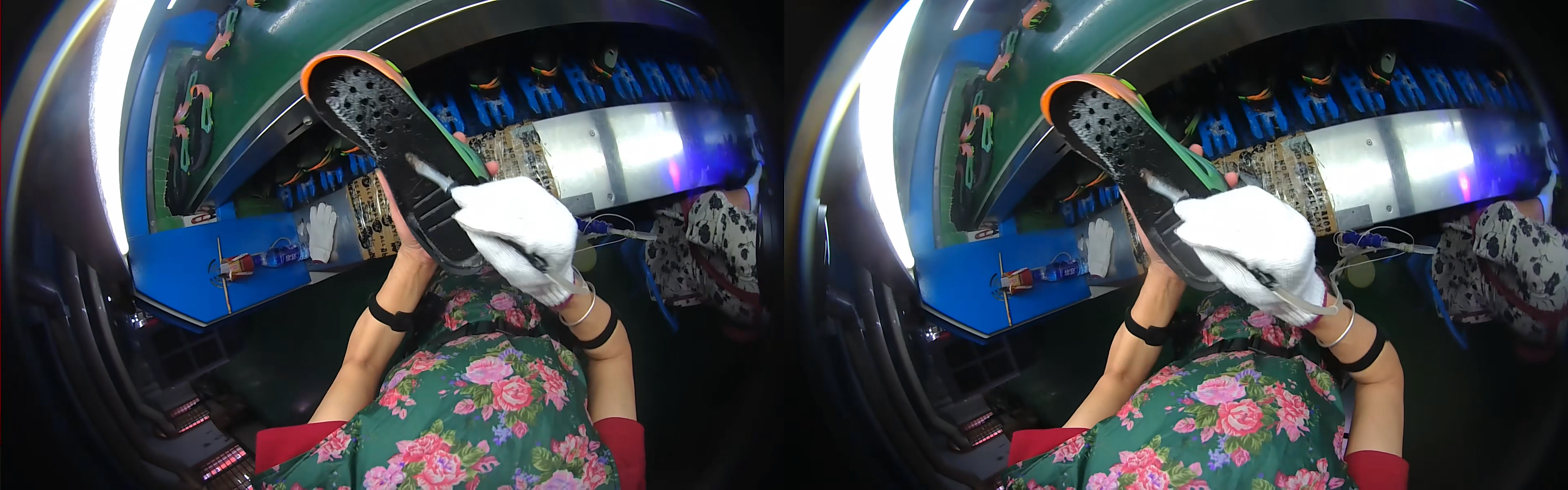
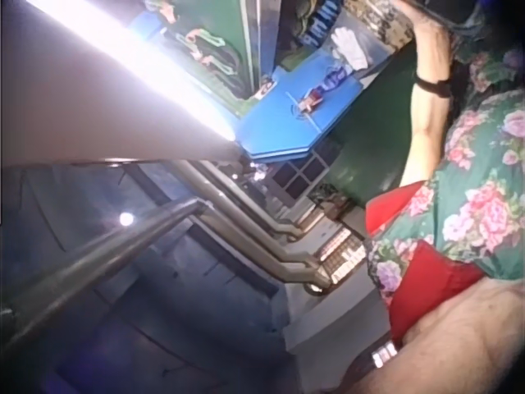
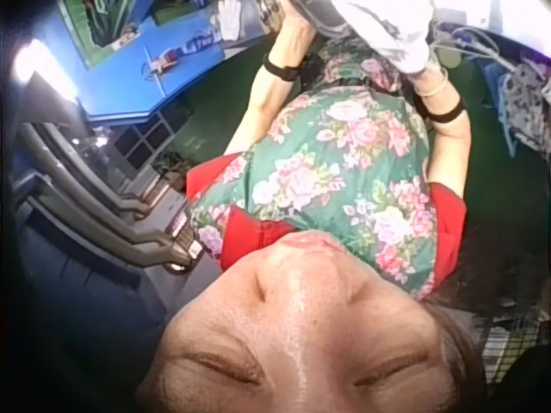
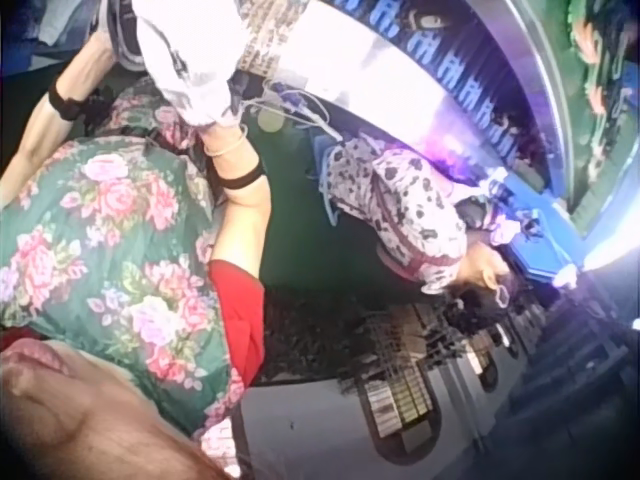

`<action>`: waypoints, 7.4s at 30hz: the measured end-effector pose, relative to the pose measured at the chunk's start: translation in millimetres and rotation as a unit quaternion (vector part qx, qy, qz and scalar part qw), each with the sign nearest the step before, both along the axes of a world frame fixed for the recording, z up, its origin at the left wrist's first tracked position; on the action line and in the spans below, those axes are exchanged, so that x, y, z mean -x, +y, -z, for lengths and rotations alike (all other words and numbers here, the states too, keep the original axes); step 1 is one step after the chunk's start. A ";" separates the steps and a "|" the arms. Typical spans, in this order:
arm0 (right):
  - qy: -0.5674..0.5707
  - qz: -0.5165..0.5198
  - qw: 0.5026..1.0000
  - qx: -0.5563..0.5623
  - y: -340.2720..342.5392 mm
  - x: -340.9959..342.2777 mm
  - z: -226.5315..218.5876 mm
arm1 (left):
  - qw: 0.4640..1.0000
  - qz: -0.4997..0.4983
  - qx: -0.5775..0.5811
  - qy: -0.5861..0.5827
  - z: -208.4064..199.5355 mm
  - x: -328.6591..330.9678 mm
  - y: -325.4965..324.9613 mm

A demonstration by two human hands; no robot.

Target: Apply liquid adhesive or primer to the bottom of shoe soles using a manual brush.

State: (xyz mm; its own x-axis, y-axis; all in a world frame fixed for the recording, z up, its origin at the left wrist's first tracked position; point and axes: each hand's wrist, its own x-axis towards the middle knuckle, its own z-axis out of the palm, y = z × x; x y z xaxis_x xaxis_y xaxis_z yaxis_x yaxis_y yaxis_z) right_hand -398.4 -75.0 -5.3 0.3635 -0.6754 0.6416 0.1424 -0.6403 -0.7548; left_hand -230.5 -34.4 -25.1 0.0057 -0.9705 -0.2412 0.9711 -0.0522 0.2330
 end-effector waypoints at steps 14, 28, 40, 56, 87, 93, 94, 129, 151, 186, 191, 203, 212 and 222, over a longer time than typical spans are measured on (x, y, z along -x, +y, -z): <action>0.070 -0.091 0.991 0.075 23.8 4.9 10.7 | 0.984 0.115 0.139 0.001 11.4 -21.3 -10.9; 0.029 -0.159 0.985 -0.061 29.3 18.4 7.3 | 0.993 0.082 0.080 0.037 12.1 -27.0 -7.1; 0.043 -0.220 0.963 -0.149 24.3 19.9 13.9 | 0.980 0.175 0.088 -0.033 18.4 -46.5 -3.3; 0.108 -0.203 0.973 0.025 14.0 26.2 12.1 | 0.953 0.250 -0.057 -0.163 14.0 -75.1 -11.7; 0.109 -0.110 0.987 -0.045 -16.4 25.0 3.2 | 0.963 0.149 -0.148 0.167 36.5 -57.0 19.3; 0.176 0.077 0.966 0.171 -66.6 15.3 -10.5 | 0.972 0.225 -0.049 0.056 37.0 -28.8 41.9; 0.203 0.087 0.947 0.232 -60.3 12.1 -5.1 | 0.974 0.201 -0.069 0.073 34.9 -26.4 40.8; -0.053 -0.086 0.901 -0.421 19.1 -29.1 97.6 | 0.325 -0.333 -0.201 -0.862 -88.4 -426.3 -21.5; -0.154 0.150 0.887 -0.408 17.3 93.5 106.2 | 0.239 0.179 0.293 -0.908 -113.1 57.1 -377.5; -0.255 -0.082 0.844 -0.465 0.0 79.8 21.2 | 0.815 -0.147 -0.032 -0.559 -48.1 -88.0 -18.2; -0.204 -0.064 0.926 -0.312 -4.6 60.5 -12.8 | 0.925 -0.044 -0.164 -0.341 25.4 -88.0 -2.4; -0.043 -0.051 0.983 -0.170 -9.5 42.3 -31.0 | 0.992 0.042 0.121 0.014 44.0 25.3 50.0; 0.072 0.051 0.988 0.126 -22.3 31.5 -43.6 | 0.969 0.023 -0.044 -0.241 1.7 49.9 49.5; 0.085 -0.022 0.991 0.104 4.4 32.4 -35.1 | 0.954 0.062 -0.073 -0.284 12.6 55.1 50.3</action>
State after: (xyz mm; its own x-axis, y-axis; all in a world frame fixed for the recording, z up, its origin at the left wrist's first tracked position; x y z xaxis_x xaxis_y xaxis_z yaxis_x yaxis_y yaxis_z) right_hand -430.9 -70.7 29.8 0.5052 -0.5166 0.6913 0.0552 -0.7801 -0.6232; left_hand -285.6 15.8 -37.7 0.0632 -0.9286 -0.3657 0.6745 -0.2303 0.7014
